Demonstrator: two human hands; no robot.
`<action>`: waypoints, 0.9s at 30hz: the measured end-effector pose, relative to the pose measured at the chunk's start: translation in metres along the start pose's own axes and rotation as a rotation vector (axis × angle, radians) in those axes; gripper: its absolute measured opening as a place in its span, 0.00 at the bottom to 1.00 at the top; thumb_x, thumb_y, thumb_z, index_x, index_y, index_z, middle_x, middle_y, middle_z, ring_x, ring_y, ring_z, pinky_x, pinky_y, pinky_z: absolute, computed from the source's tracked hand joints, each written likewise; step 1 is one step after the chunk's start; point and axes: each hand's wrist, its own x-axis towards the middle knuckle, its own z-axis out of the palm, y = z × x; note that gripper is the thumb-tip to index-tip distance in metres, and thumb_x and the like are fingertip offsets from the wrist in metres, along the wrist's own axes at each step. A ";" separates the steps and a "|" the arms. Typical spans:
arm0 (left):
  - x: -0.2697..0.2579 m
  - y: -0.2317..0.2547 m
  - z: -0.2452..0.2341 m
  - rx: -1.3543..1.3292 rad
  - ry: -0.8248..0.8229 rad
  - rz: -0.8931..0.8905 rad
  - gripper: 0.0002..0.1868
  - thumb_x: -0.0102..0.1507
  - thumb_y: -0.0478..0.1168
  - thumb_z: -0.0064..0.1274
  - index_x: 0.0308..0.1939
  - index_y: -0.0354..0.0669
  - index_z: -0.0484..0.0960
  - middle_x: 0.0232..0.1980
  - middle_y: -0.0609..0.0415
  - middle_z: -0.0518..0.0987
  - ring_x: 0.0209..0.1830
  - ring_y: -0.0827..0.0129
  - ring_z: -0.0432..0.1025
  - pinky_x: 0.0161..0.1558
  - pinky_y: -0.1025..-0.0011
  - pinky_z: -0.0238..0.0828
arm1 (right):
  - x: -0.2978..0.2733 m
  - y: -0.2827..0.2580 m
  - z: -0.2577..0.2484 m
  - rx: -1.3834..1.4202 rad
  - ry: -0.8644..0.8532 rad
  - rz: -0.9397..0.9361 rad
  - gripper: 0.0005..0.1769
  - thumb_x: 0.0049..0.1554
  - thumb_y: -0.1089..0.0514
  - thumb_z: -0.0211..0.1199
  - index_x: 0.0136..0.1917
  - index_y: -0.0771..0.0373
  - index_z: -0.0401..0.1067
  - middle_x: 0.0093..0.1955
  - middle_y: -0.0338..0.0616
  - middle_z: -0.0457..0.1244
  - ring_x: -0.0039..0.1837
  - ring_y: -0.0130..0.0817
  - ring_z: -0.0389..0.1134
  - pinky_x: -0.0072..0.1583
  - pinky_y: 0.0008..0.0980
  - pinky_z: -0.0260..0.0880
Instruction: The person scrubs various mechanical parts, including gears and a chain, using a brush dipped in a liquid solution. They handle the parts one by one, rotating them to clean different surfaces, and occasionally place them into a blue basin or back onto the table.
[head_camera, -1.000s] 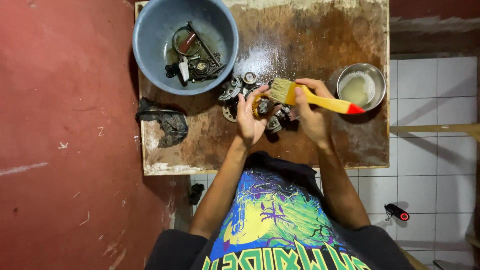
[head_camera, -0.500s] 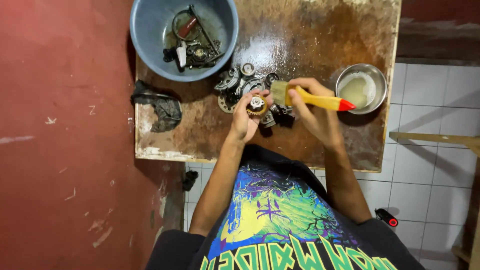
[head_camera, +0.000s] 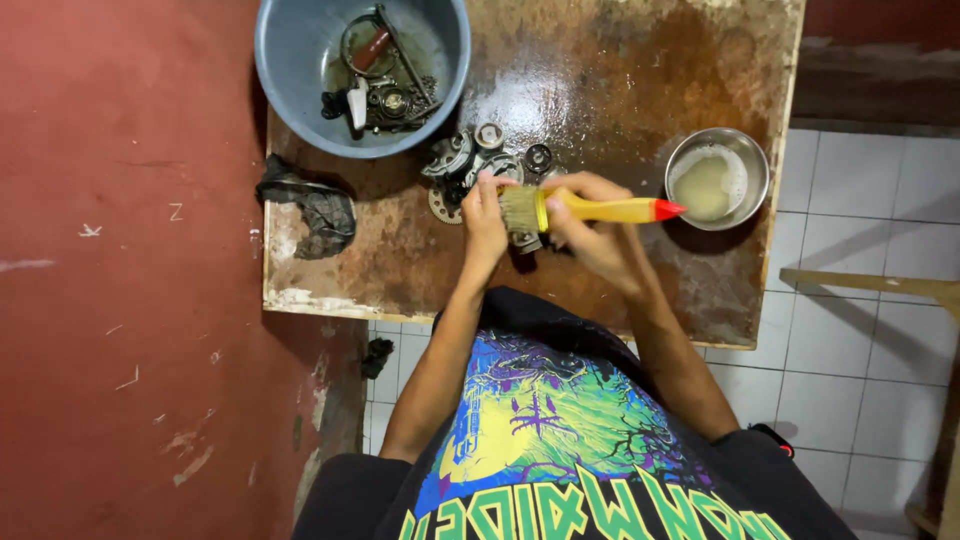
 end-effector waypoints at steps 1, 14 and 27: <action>0.005 -0.005 0.001 -0.001 -0.003 0.010 0.33 0.77 0.55 0.29 0.40 0.34 0.84 0.33 0.52 0.80 0.32 0.68 0.72 0.38 0.69 0.71 | 0.000 -0.002 0.001 -0.001 0.002 -0.010 0.12 0.64 0.61 0.62 0.60 0.67 0.74 0.42 0.41 0.68 0.39 0.26 0.68 0.42 0.27 0.70; -0.019 0.033 -0.001 -1.253 -0.577 -0.420 0.33 0.79 0.65 0.31 0.56 0.37 0.75 0.49 0.47 0.79 0.41 0.62 0.76 0.45 0.65 0.75 | -0.018 0.006 -0.012 0.051 0.157 -0.096 0.12 0.63 0.63 0.63 0.60 0.66 0.70 0.51 0.39 0.67 0.50 0.24 0.67 0.53 0.25 0.71; -0.017 0.020 -0.001 -0.711 -0.361 -0.314 0.41 0.76 0.59 0.21 0.60 0.26 0.81 0.51 0.45 0.84 0.39 0.66 0.75 0.41 0.70 0.73 | -0.018 0.020 -0.004 -0.040 0.368 -0.135 0.10 0.65 0.64 0.62 0.60 0.67 0.71 0.48 0.39 0.68 0.43 0.22 0.68 0.45 0.22 0.72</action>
